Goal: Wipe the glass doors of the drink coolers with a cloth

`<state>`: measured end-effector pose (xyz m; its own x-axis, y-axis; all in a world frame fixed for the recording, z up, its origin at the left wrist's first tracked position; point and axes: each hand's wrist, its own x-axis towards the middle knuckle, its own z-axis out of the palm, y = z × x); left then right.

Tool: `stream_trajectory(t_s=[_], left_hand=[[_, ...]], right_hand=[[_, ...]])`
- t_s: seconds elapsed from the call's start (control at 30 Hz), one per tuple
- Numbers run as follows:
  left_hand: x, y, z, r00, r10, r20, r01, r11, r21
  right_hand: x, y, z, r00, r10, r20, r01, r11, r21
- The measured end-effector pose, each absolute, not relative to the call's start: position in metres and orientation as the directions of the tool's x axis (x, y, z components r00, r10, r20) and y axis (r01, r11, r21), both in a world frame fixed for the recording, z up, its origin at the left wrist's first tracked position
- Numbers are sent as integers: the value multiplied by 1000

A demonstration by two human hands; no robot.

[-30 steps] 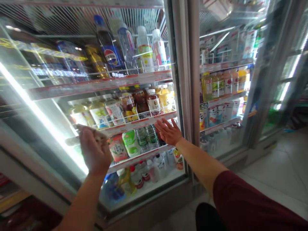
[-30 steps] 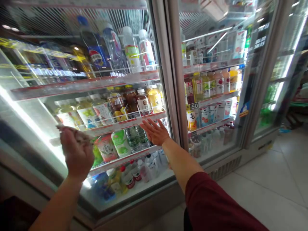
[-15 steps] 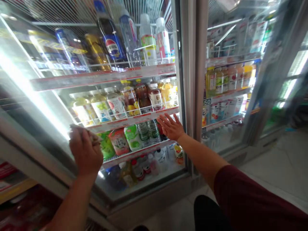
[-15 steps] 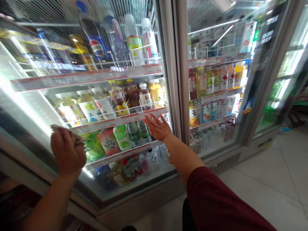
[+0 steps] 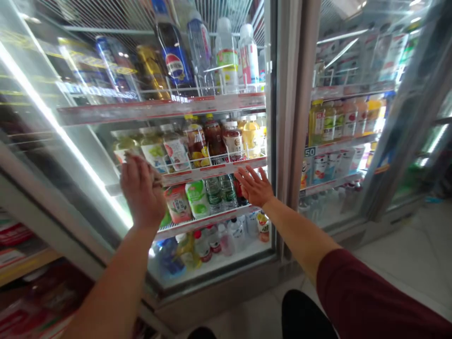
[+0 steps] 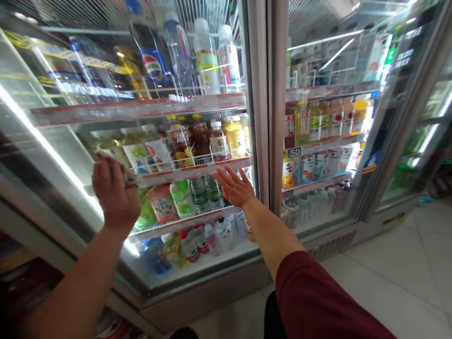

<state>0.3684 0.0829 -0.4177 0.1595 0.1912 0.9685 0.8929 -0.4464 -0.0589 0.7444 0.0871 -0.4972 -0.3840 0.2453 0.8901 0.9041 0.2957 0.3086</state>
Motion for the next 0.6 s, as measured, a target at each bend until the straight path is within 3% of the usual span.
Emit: stream_trajectory(t_s=[0.1,0.27,0.47,0.6], left_hand=[[383,79,-428,126,187,974,886,-464,-25],[401,73,-470,244,250,937,825,-561,-65],[398,79,-404,198,165,966,847,-524,-84],[413,80,-422,196,135,971,824,-559,-88]], right_hand=[[744,88,-498,-375,252,892,905,308,294],[745,88,-499,-382,249,890,902,309,301],[746,86,-498,-395,208,895,902,274,334],[745,86,-498,-397,188,898,904,248,348]])
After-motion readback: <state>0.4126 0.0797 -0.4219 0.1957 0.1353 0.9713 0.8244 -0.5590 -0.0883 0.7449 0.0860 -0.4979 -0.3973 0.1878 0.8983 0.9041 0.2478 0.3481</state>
